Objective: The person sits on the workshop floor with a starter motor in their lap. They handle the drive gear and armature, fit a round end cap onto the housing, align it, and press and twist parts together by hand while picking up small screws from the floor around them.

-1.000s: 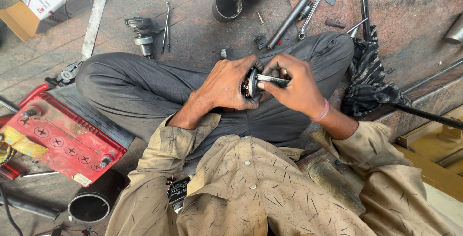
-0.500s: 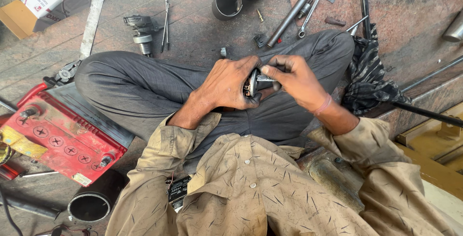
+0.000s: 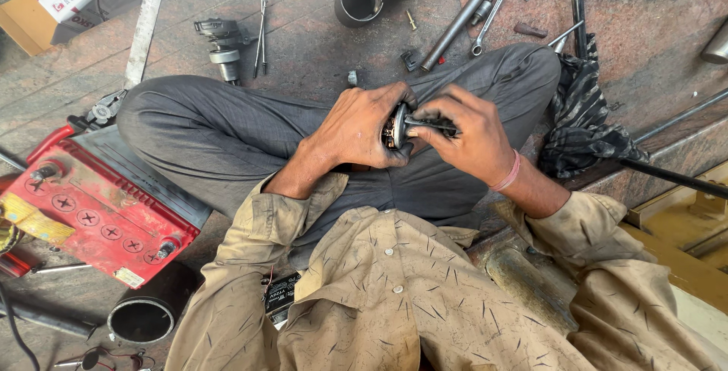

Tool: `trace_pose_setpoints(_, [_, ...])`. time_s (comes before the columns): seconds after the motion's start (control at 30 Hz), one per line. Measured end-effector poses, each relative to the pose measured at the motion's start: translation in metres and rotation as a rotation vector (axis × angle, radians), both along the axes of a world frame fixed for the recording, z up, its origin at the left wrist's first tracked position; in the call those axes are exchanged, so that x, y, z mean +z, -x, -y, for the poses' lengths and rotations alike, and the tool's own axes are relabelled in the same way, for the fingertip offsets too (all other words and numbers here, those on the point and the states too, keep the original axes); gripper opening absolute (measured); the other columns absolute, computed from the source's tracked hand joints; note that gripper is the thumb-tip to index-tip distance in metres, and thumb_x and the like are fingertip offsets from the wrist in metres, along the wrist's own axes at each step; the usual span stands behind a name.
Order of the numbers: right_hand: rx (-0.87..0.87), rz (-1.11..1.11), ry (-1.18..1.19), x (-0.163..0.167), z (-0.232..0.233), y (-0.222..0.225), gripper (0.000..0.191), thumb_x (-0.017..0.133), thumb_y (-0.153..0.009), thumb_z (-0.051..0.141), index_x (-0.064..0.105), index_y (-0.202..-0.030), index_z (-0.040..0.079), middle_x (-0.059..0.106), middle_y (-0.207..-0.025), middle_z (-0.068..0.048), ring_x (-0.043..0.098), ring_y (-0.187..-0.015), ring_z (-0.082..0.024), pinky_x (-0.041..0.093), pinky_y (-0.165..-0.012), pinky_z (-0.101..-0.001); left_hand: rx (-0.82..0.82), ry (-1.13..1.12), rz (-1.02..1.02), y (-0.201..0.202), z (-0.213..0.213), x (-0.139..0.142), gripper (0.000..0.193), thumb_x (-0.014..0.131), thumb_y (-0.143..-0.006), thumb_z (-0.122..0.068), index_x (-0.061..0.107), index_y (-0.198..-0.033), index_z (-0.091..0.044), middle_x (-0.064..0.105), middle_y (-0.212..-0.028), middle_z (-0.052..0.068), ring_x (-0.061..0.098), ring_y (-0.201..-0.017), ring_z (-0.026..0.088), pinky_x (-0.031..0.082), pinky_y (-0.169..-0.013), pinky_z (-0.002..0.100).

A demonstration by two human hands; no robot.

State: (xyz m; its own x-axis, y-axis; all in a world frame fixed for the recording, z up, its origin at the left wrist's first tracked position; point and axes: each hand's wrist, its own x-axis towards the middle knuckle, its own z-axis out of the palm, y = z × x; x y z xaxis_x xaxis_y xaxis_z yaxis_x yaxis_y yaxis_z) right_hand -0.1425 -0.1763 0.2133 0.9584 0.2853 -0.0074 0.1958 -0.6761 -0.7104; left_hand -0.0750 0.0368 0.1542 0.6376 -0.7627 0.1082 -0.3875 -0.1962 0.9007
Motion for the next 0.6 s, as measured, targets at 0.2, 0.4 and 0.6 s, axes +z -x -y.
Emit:
trace_pose_setpoints(0.2, [-0.117, -0.137, -0.097, -0.008, 0.001, 0.005, 0.017, 0.083, -0.093, 0.014, 0.073, -0.099, 0.001, 0.071, -0.087, -0.006, 0.066, -0.072, -0.013, 0.050, -0.060, -0.0300, -0.006, 0.005, 0.037, 0.004, 0.002, -0.002, 0.070, 0.088, -0.058, -0.034, 0.059, -0.112, -0.001, 0.070, -0.089, 0.013, 0.070, -0.070, 0.034, 0.053, -0.061, 0.044])
trace_pose_setpoints(0.4, [-0.410, -0.593, -0.583, -0.017, -0.003, 0.001, 0.021, 0.079, -0.093, 0.016, 0.067, -0.100, 0.001, 0.071, -0.087, 0.000, 0.064, -0.073, -0.003, 0.051, -0.059, -0.0219, -0.013, -0.054, 0.015, 0.005, 0.002, -0.003, 0.069, 0.089, -0.057, -0.036, 0.060, -0.110, -0.002, 0.069, -0.083, 0.013, 0.070, -0.068, 0.034, 0.052, -0.060, 0.044])
trace_pose_setpoints(0.6, [-0.167, -0.284, -0.237, -0.007, 0.000, 0.001, 0.027, 0.086, -0.084, 0.010, 0.067, -0.099, -0.001, 0.067, -0.094, -0.005, 0.063, -0.077, -0.006, 0.051, -0.064, -0.0241, 0.002, -0.028, -0.007, 0.005, 0.002, -0.004, 0.068, 0.088, -0.059, -0.035, 0.061, -0.112, -0.003, 0.069, -0.083, 0.012, 0.070, -0.067, 0.032, 0.052, -0.060, 0.042])
